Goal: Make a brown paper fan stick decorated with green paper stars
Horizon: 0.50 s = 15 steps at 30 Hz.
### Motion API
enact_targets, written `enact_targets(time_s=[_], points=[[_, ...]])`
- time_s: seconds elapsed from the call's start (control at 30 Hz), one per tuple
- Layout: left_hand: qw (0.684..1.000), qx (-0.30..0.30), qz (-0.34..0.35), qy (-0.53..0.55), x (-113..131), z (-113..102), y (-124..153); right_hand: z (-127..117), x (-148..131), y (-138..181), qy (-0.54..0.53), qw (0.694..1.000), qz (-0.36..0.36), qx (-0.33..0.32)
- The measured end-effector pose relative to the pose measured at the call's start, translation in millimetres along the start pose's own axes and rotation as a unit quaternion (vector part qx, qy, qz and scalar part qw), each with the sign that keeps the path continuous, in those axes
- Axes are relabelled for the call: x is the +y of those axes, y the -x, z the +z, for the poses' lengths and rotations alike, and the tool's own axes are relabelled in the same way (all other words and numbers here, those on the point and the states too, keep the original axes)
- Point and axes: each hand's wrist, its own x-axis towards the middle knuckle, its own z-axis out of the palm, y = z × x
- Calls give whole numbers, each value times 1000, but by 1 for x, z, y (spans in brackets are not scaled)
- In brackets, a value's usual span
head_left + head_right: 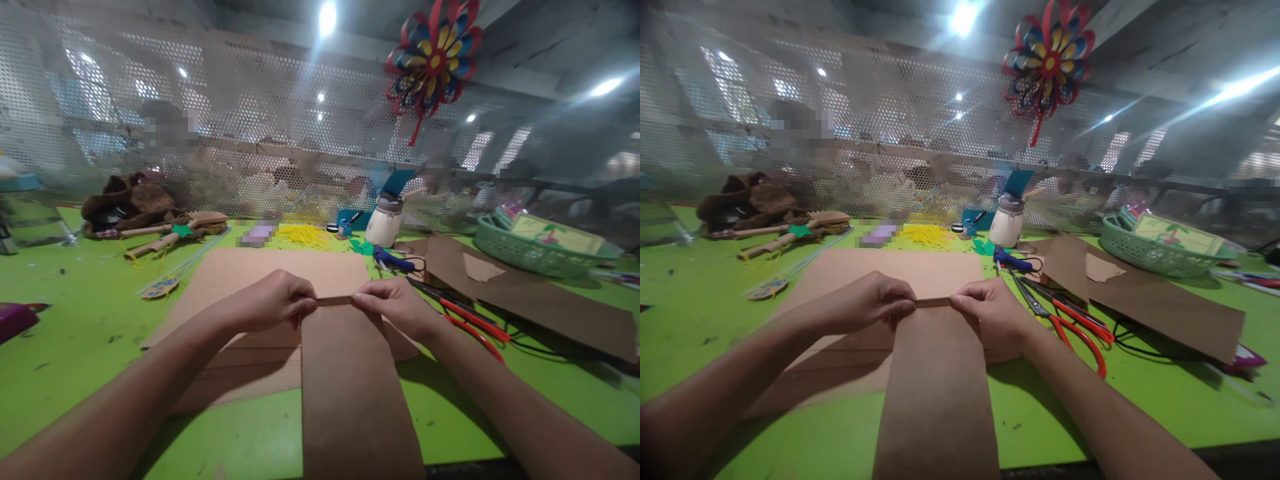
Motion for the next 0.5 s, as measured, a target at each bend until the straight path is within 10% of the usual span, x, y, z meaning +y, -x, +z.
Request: enact_targets(time_s=[0.5], points=[[999,46,-17,-13,-4,-6,-2,6,16,-5,-124,991,35,-23]])
